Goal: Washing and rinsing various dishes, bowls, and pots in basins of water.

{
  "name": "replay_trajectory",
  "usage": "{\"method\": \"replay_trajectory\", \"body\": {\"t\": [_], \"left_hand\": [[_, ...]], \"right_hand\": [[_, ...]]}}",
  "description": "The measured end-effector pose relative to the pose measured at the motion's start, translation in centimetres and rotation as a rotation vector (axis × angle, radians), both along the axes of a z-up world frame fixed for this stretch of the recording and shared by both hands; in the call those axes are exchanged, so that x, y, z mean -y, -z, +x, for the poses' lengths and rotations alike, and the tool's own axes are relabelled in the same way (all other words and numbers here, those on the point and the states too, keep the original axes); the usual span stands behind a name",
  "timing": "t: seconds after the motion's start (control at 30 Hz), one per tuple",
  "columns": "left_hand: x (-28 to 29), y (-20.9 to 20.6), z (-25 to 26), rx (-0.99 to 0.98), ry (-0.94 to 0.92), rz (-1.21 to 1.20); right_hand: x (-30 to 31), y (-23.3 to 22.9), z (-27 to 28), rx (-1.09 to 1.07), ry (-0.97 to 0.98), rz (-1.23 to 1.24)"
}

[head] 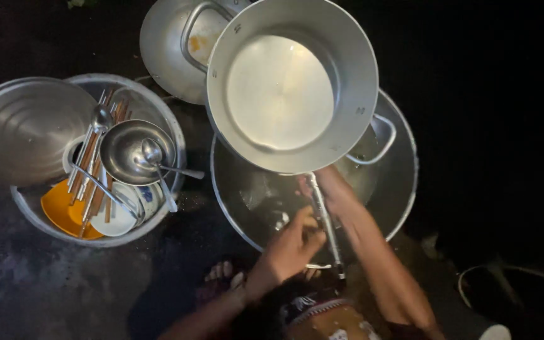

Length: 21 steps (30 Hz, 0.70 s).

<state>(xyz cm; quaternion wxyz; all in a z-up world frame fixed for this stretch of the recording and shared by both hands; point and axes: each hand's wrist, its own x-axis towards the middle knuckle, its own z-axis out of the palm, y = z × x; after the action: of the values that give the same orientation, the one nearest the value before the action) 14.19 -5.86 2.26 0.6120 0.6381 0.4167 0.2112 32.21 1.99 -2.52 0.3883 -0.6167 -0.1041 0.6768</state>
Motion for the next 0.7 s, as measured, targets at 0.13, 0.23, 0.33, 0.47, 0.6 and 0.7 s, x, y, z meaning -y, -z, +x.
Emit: {"method": "replay_trajectory", "body": {"t": [0.13, 0.23, 0.33, 0.47, 0.6, 0.7], "left_hand": [[-0.9, -4.8, 0.1, 0.129, 0.072, -0.102], [-2.6, -6.0, 0.0, 0.079, -0.039, 0.063], [-5.9, -5.0, -0.2, 0.211, -0.123, 0.040], [-9.9, 0.8, -2.9, 0.593, -0.602, -0.164], [-17.1, 8.3, -5.9, 0.785, -0.960, -0.249], [-22.1, 11.8, -6.8, 0.566, -0.891, -0.229]], "right_hand": [[0.4, -0.4, 4.4, -0.028, -0.180, 0.142], [0.4, -2.5, 4.5, -0.016, -0.288, 0.200], [-1.1, -4.9, 3.8, 0.089, -0.282, 0.134], [0.0, 0.6, 6.0, 0.028, -0.217, 0.035], [-1.7, 1.6, 7.8, 0.117, -0.112, -0.119], [-1.5, 1.8, 8.6, 0.125, -0.086, -0.070]]}}
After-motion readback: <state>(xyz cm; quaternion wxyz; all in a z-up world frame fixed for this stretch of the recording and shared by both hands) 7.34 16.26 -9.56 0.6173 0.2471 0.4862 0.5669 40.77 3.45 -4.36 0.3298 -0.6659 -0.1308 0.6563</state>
